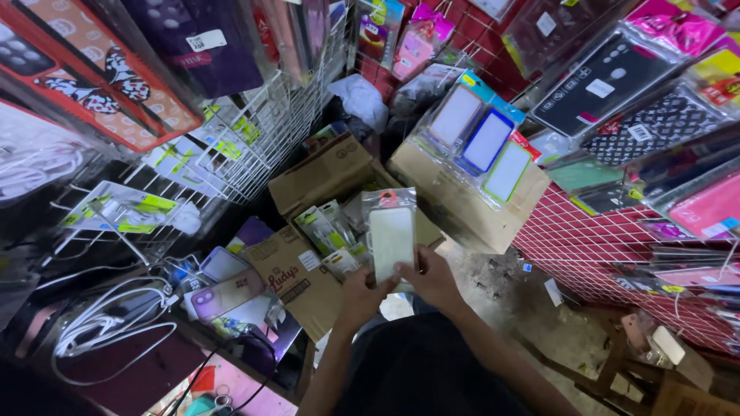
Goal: The person takes packaged phone accessories, including data cables and phone cases, out of a cardboard box, holds each package up to view it, and places the items on the display rack and surrounding boxes. They continue handling one package at a time, turning items over and fitting a case onto a display backing.
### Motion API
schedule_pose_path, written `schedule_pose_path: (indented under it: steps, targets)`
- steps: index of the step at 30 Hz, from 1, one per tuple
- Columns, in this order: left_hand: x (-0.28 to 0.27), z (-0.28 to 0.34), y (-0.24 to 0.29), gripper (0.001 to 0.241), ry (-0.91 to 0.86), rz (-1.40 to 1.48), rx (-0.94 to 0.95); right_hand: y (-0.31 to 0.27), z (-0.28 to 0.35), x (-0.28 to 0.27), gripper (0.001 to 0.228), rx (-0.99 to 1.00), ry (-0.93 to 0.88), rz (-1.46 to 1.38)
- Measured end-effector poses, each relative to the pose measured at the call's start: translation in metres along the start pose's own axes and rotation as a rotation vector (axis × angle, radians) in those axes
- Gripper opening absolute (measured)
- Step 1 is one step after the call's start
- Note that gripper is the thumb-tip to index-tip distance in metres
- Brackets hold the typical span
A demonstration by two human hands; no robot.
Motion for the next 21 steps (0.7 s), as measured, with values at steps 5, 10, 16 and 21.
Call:
schedule_pose_path:
  steps: [5,10,16,21]
  targets:
    - [0.002,-0.019,-0.052,0.029,-0.018,0.236,0.043,-0.013,0.000,0.025,0.040,0.165,-0.252,-0.290]
    - [0.009,-0.042,-0.103,0.031,-0.130,0.203,-0.048,0.033,-0.004,0.030,0.032,0.433,-0.338,-0.341]
    - [0.008,-0.055,-0.112,0.034,-0.189,0.114,-0.240,0.087,-0.022,0.034,0.026,0.718,-0.339,-0.658]
    - [0.007,-0.080,-0.097,0.039,-0.240,0.029,-0.347,0.126,-0.052,0.027,0.025,0.793,-0.251,-0.633]
Point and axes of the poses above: each hand's wrist, its own z-axis away from the middle knuckle, its own x-axis out of the palm, y = z × x, the point moved 3 cm from there along -z, towards the middle knuckle, and after that the axes turned 15 degrees about -z, right-handed, at the moved point
